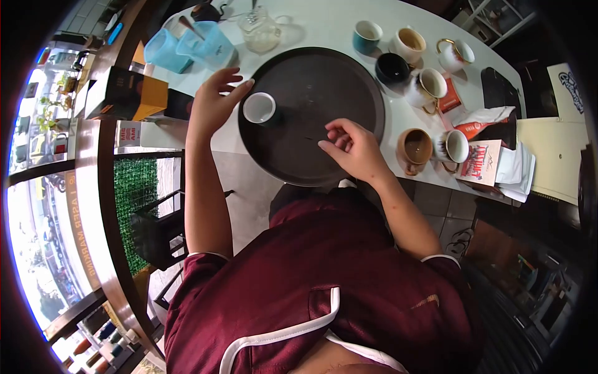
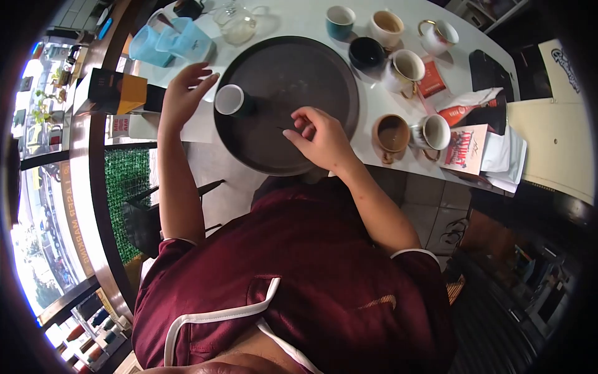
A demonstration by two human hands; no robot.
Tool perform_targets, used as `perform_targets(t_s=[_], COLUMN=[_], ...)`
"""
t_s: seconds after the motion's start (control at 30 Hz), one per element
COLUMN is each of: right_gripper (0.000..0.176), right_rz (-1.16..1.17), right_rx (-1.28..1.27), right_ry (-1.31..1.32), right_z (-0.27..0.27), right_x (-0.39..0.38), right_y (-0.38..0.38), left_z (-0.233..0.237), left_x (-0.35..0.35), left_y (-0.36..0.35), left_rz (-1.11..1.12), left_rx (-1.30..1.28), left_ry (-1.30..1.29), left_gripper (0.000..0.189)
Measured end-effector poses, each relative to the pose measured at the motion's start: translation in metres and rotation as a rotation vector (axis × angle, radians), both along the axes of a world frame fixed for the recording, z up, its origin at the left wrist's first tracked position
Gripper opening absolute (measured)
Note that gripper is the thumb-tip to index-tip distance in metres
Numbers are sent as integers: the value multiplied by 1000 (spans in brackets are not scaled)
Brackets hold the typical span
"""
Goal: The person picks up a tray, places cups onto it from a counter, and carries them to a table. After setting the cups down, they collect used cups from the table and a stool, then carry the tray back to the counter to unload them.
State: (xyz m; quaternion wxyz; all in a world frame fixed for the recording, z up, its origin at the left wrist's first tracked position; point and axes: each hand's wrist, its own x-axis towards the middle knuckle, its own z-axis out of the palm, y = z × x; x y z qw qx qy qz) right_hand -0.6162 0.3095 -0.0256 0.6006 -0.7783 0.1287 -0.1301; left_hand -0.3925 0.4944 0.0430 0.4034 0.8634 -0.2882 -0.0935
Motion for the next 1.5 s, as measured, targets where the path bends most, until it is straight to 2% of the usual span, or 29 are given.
perform_targets(t_s=[0.07, 0.1, 0.13, 0.2, 0.3, 0.4, 0.63, 0.7, 0.73, 0.8, 0.87, 1.0, 1.03, 1.07, 1.13, 1.23, 1.37, 1.4, 1.5], right_gripper=[36, 51, 51, 67, 76, 75, 67, 67, 67, 66, 63, 62, 64, 65, 65, 59, 65, 65, 71], right_rz=[20, 33, 28, -36, -72, -136, -359, -415, -444, -518, -586, -729, -756, -798, -830, -787, -815, -799, -816], right_rx=[-187, -225, -226, -325, -260, -394, -341, -362, -374, -454, -444, -406, -523, -518, -498, -338, -345, -339, -422], right_ry=[-53, -13, -7, -68, -122, -162, -167, -166, -166, -143, -128, -154, -151, -150, -104, -208, -218, -225, -72], right_z=[-2, -5, -9, -14, -21, -23, -14, 3, 11, 19, 32, 39, 44, 43, 37, 44, 33, 25, 3], right_x=[29, 43, 55, 79, 103, 116, 97, 80, 69, 46, 24, -10, -17, -21, -27, -22, -9, -5, 5], right_y=[16, 23, 32, 50, 72, 85, 86, 76, 72, 59, 50, 25, 20, 15, 1, -9, -17, -21, -27], left_z=[-12, -17, -23, -32, -51, -72, -89, -96, -101, -111, -115, -106, -105, -103, -89, -57, -31, -15, -5], left_x=[11, 17, 21, 28, 38, 51, 64, 60, 58, 56, 53, 46, 44, 43, 35, 21, 22, 17, 19], left_y=[22, 30, 39, 54, 71, 82, 45, 24, 13, -9, -21, -23, -21, -17, -10, 8, 46, 53, 81], left_rz=[33, 27, 31, 22, -3, -54, -204, -191, -212, -95, -46, 39, 74, 112, 123, 189, 238, 296, 241], left_rx=[-6, -47, -70, -96, -74, -7, 51, 162, 157, 297, 337, 376, 274, 171, 129, 124, -15, -7, -152], left_ry=[21, 54, 68, 110, 111, 156, 259, 26, 27, -255, -292, -236, -202, -167, -147, -123, -341, -275, -549], left_gripper=[51, 48, 45, 42, 35, 32, 37, 40, 40, 41, 36, 28, 27, 27, 26, 26, 26, 24, 20])
